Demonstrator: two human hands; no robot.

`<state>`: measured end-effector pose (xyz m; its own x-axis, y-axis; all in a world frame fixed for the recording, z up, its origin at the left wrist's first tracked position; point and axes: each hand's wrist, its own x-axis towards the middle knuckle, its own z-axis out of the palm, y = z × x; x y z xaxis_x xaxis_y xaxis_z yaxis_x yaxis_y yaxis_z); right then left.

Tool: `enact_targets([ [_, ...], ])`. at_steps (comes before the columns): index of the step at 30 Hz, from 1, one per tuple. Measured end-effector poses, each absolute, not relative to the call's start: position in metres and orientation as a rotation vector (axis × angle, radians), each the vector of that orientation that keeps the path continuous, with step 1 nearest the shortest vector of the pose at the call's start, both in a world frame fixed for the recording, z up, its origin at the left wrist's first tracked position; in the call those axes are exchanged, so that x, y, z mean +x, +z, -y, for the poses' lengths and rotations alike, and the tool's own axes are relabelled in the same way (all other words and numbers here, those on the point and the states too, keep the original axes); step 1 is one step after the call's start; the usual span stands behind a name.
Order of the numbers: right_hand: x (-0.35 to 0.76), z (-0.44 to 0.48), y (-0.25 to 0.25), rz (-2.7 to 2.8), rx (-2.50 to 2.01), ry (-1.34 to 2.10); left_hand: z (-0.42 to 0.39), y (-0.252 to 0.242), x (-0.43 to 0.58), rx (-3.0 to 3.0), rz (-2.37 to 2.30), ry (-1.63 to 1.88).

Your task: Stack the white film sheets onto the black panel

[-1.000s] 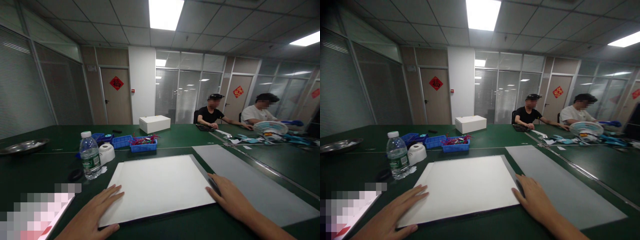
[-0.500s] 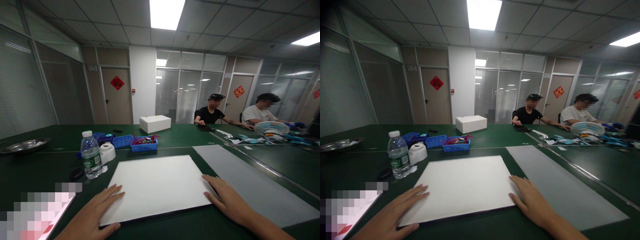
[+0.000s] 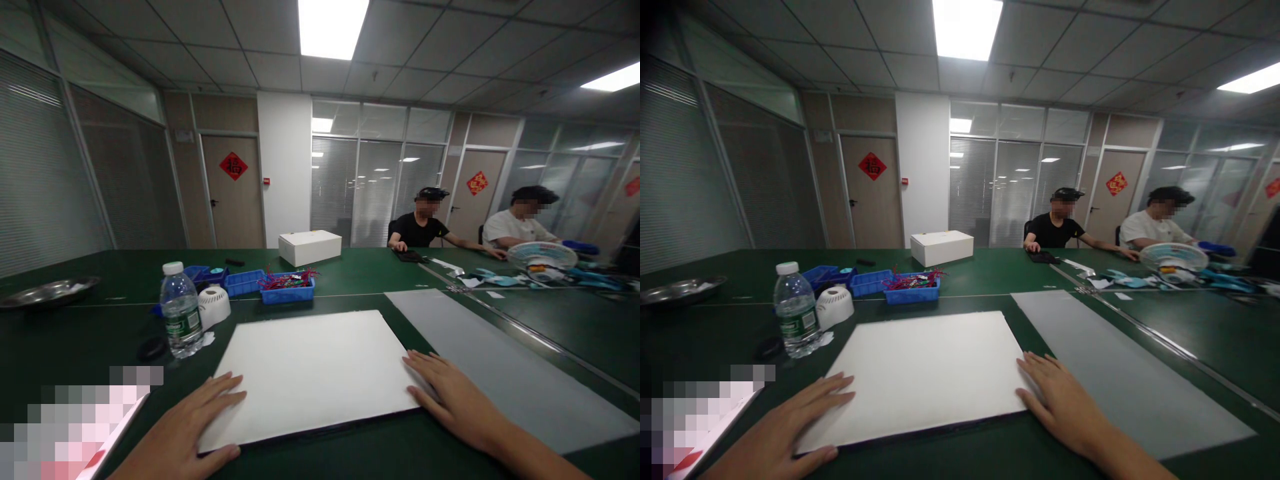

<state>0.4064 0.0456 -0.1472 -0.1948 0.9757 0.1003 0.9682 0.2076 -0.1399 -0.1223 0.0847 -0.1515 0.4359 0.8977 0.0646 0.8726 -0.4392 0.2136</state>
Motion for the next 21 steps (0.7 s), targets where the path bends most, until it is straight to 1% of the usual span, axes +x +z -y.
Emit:
enact_targets([
  [6,0.4038,-0.0455,-0.1427,2.300,-1.877,0.005,-0.0877,-0.1554,-0.1244,2.530,-1.543,0.331],
  [12,0.4030,-0.0450,-0.1415,2.311,-1.822,-0.026,-0.0857,-0.1537,-0.1227,2.527,-1.557,0.280],
  [17,0.4045,-0.0457,-0.1410,2.310,-1.812,-0.038,-0.0848,-0.1507,-0.1212,2.532,-1.545,0.321],
  [21,0.4064,-0.0468,-0.1425,2.313,-1.819,-0.055,-0.0846,-0.1493,-0.1208,2.526,-1.548,0.263],
])
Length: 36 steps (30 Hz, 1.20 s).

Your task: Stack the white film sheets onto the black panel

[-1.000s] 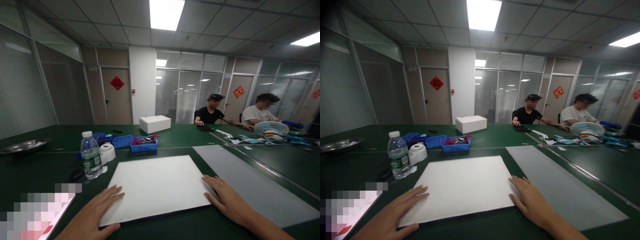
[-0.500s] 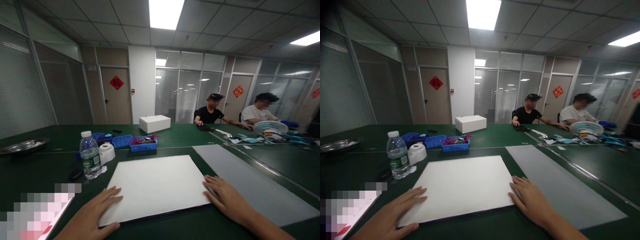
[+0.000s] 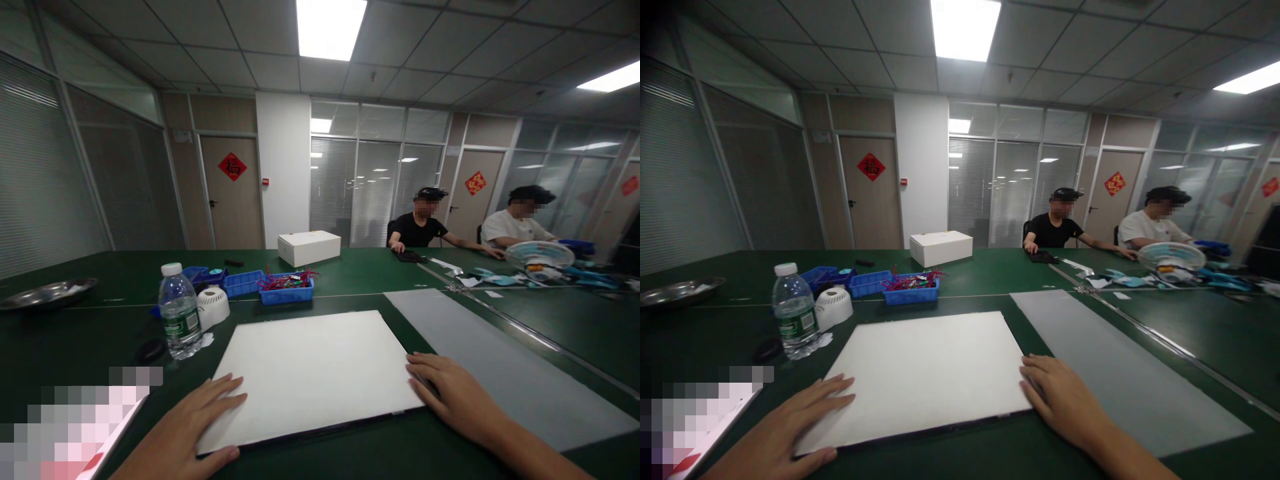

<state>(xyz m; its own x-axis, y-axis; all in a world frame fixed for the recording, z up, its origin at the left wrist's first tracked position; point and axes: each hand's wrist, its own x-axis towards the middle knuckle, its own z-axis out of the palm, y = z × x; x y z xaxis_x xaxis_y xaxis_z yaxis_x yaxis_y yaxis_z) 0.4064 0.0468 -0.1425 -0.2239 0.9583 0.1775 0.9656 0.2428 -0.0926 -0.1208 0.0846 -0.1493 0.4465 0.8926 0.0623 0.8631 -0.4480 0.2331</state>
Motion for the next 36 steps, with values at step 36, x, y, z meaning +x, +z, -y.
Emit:
enact_targets([
  [36,0.426,-0.051,-0.138,2.336,-1.827,-0.036,-0.082,-0.146,-0.119,2.545,-1.536,0.278],
])
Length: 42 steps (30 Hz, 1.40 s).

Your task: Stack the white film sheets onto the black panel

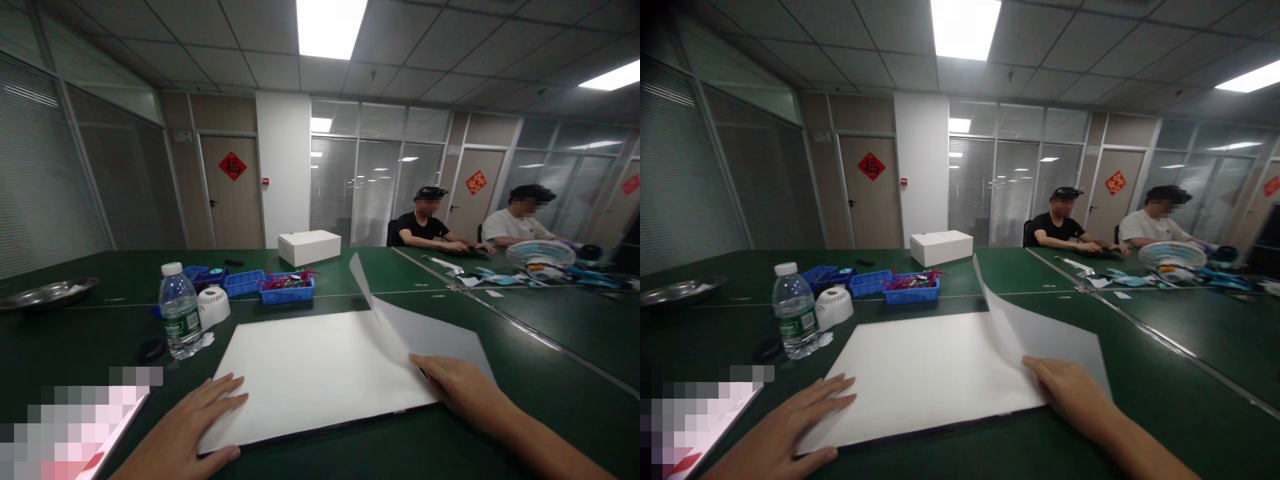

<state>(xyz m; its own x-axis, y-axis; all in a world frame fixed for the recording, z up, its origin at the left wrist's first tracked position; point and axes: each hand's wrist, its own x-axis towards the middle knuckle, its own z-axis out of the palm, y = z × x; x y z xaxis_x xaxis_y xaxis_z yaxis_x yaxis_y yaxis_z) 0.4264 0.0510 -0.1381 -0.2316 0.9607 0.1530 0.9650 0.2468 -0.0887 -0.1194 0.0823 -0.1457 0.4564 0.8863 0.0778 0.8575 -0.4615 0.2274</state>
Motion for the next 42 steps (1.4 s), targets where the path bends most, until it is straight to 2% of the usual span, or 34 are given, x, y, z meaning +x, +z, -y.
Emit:
enact_targets([
  [6,0.406,-0.041,-0.134,2.521,-1.394,0.122,-0.081,-0.144,-0.118,2.521,-1.528,0.268],
  [27,0.402,-0.030,-0.125,2.610,-1.277,0.140,-0.086,-0.152,-0.123,2.527,-1.558,0.289],
  [30,0.406,-0.036,-0.133,2.512,-1.434,-0.023,-0.086,-0.153,-0.124,2.537,-1.546,0.330],
  [34,0.419,-0.051,-0.149,2.067,-1.970,-0.238,-0.085,-0.153,-0.124,2.551,-1.535,0.343],
  [42,0.441,-0.063,-0.163,1.774,-2.248,-0.124,-0.085,-0.151,-0.122,2.566,-1.546,0.286],
])
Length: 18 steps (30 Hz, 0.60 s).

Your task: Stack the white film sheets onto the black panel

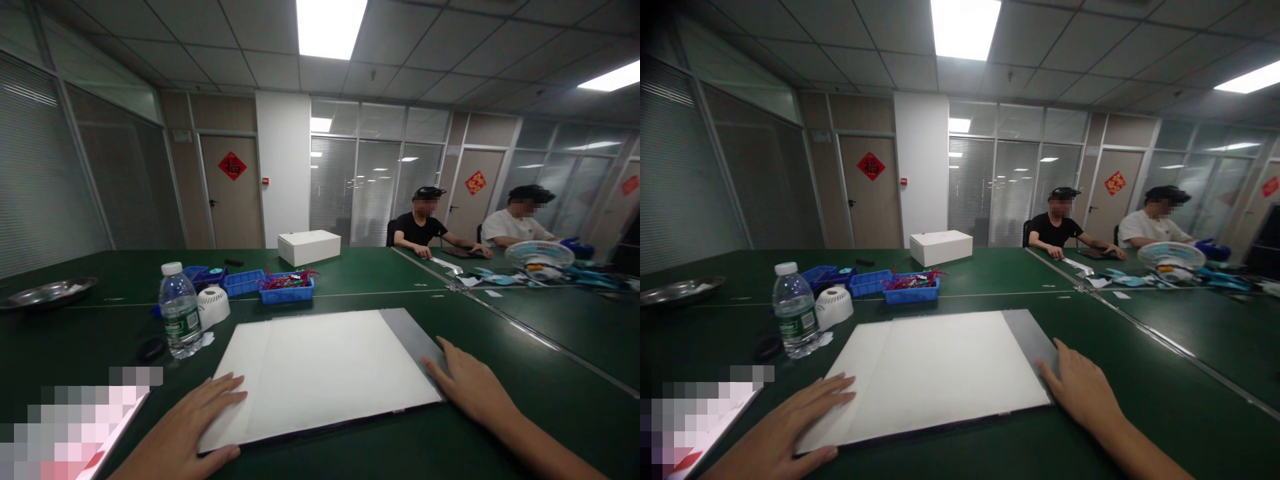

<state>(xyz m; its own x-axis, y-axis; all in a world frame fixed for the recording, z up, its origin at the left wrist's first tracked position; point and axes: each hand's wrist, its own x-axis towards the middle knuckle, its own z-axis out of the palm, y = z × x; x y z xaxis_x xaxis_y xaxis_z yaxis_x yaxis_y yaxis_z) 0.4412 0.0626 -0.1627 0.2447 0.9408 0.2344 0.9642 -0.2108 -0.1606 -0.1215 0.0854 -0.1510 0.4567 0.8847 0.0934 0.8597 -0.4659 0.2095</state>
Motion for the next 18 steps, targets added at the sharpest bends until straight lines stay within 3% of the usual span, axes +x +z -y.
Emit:
enact_targets([
  [18,0.422,-0.056,-0.155,1.959,-2.052,0.144,-0.085,-0.154,-0.123,2.614,-1.508,0.222],
])
